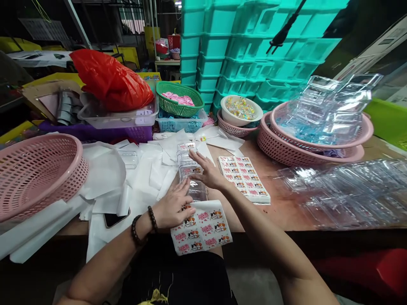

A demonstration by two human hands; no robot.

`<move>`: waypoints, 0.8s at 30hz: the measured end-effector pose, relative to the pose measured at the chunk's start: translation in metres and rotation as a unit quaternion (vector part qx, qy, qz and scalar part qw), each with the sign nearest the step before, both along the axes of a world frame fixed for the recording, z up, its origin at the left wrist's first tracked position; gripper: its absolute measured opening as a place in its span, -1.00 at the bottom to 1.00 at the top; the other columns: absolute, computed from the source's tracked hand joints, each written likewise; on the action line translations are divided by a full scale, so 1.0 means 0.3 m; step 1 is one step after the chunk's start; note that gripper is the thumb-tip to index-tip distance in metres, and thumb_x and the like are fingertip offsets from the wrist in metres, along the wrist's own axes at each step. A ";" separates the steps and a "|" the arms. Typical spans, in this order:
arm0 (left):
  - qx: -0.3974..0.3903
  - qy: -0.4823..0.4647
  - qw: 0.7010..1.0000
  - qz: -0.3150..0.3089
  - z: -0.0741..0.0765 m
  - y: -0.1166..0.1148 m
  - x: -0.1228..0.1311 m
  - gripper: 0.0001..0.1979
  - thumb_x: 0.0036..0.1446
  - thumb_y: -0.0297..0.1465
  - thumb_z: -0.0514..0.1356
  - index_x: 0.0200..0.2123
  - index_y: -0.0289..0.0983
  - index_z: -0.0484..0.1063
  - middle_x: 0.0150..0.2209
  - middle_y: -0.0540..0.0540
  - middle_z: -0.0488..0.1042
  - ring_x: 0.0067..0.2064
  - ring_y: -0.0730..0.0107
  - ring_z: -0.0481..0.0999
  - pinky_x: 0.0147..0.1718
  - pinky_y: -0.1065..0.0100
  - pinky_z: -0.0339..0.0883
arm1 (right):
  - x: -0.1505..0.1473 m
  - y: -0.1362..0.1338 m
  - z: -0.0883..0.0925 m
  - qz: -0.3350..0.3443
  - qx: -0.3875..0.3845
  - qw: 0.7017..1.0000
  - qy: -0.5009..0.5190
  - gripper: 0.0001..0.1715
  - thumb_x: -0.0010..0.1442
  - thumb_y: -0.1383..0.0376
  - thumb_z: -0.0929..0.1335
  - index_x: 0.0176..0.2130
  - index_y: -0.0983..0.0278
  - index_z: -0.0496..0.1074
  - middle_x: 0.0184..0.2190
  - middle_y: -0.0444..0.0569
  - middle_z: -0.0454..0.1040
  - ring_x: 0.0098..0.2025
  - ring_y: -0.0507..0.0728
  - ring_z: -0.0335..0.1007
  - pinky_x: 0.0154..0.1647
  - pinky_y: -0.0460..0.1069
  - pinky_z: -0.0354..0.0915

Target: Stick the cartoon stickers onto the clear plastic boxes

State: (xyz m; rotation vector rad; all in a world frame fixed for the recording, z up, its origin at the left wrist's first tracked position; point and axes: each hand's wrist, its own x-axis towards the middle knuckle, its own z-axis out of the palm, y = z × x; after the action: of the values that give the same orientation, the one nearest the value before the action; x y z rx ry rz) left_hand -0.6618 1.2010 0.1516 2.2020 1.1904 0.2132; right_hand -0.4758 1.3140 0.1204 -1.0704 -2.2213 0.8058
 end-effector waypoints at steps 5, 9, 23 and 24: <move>-0.026 -0.029 0.999 0.009 -0.013 -0.010 -0.009 -0.81 0.25 -0.30 0.20 -0.27 -0.33 0.48 0.44 -0.39 -0.14 0.47 -0.10 -0.23 0.40 -0.13 -0.11 | -0.002 -0.002 -0.021 0.029 -0.015 0.998 0.047 -0.02 0.25 0.21 0.42 0.45 0.07 -0.11 0.20 0.06 0.44 0.34 0.26 0.21 0.35 0.28 0.10; -0.035 -0.025 0.999 0.020 -0.007 -0.017 0.001 -0.80 0.26 -0.31 0.18 -0.26 -0.34 0.49 0.44 -0.39 -0.16 0.47 -0.08 -0.24 0.41 -0.10 -0.12 | -0.004 -0.025 -0.029 -0.023 -0.022 0.999 0.034 -0.03 0.24 0.19 0.43 0.44 0.06 -0.08 0.19 0.02 0.44 0.31 0.29 0.26 0.28 0.25 0.23; -0.015 -0.124 0.990 0.061 -0.051 -0.054 -0.046 -0.78 0.26 -0.28 0.19 -0.28 -0.31 0.53 0.48 -0.20 -0.29 0.49 -0.04 -0.29 0.42 -0.07 -0.22 | 0.060 -0.144 0.161 -0.185 -0.208 0.927 0.250 -0.63 0.02 0.01 0.49 -0.33 0.25 0.52 -0.41 -0.06 0.54 -0.45 0.03 0.39 -0.58 -0.10 0.22; -0.024 -0.132 0.989 0.066 -0.050 -0.055 -0.052 -0.78 0.26 -0.28 0.18 -0.25 -0.31 0.54 0.48 -0.19 -0.31 0.49 -0.04 -0.31 0.42 -0.08 -0.24 | 0.059 -0.154 0.159 -0.175 -0.277 0.915 0.237 -0.60 -0.01 0.00 0.50 -0.37 0.27 0.49 -0.49 -0.09 0.51 -0.53 0.00 0.32 -0.65 -0.12 0.13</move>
State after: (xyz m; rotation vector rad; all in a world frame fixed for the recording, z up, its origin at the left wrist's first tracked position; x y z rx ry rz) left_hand -0.6774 1.1844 0.1365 1.9824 1.1787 0.5090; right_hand -0.4582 1.2678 0.1679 -1.3031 -1.3692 1.3967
